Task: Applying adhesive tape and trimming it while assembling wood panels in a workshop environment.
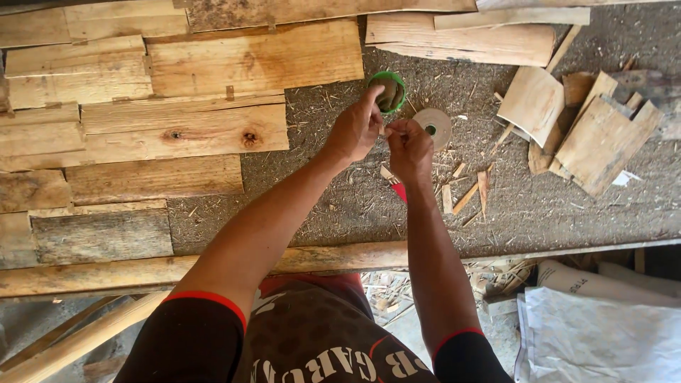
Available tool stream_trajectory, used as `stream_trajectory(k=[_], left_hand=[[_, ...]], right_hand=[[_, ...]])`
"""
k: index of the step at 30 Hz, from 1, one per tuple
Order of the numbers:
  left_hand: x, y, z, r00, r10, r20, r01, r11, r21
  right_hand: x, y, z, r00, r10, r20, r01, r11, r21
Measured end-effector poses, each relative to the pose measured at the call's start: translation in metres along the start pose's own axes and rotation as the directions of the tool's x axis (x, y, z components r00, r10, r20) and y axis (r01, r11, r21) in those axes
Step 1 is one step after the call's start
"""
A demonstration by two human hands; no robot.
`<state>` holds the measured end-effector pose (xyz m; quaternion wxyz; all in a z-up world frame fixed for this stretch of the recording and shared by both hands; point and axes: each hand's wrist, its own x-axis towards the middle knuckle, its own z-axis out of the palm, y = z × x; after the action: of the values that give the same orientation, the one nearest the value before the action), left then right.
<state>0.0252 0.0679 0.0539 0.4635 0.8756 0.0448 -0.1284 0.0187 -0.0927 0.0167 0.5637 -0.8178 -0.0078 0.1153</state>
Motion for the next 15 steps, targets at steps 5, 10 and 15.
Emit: stream_trajectory(k=[5, 10, 15], left_hand=[[0.03, -0.013, 0.007, 0.955, -0.03, -0.294, -0.02, 0.986, -0.165], [0.057, -0.025, 0.023, 0.85, -0.137, -0.508, -0.062, 0.933, -0.355], [0.054, -0.029, 0.041, 0.705, -0.264, -0.658, 0.035, 0.94, -0.34]], right_hand=[[0.035, -0.025, 0.006, 0.979, -0.189, -0.078, 0.169, 0.962, -0.215], [0.064, -0.035, 0.012, 0.978, -0.176, -0.112, 0.14, 0.953, -0.27], [0.077, -0.02, 0.015, 0.972, -0.187, -0.141, 0.129, 0.929, -0.346]])
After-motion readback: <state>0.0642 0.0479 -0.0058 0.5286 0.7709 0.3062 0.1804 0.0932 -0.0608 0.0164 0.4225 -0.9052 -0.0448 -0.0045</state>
